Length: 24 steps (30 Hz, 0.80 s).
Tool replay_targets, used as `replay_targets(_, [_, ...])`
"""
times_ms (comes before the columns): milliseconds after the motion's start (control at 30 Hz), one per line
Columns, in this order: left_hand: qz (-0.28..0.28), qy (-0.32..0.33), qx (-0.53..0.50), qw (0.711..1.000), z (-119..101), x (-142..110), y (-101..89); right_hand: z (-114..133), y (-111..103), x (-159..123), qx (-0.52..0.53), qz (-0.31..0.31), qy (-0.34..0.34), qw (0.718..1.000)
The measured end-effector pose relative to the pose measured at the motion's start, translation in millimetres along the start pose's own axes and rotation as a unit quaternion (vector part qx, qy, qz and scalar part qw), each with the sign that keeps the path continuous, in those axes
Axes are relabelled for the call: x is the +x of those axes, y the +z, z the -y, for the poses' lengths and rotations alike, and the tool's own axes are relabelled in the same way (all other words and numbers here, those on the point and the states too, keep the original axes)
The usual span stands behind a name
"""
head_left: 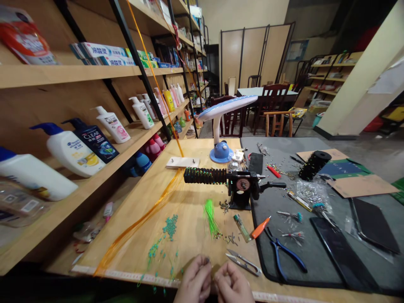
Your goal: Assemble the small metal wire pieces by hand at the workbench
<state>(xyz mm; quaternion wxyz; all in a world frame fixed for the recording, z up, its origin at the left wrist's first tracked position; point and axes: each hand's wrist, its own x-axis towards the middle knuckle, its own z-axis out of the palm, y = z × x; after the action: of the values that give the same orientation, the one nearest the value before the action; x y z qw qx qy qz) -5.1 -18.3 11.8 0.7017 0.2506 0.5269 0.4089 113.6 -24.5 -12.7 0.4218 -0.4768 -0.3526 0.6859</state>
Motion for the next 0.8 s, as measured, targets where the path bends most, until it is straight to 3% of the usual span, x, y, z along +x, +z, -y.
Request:
replay_targets(267, [-0.081, 0.116, 0.046, 0.989, 8.3, 2.9, -3.7, 3.4, 6.0, 0.8, -0.030, -0.012, 0.010, 0.999])
replay_targets(467, [-0.114, 0.244, 0.179, 0.946, 6.3, 2.2, -3.1, 8.2, 5.1, 1.1, -0.029, 0.016, 0.025, 0.999])
replay_targets(800, [-0.120, 0.262, 0.231, 0.929, 15.1, 6.7, -6.4, 1.9, 2.7, 4.0, -0.020, 0.030, 0.029, 0.999])
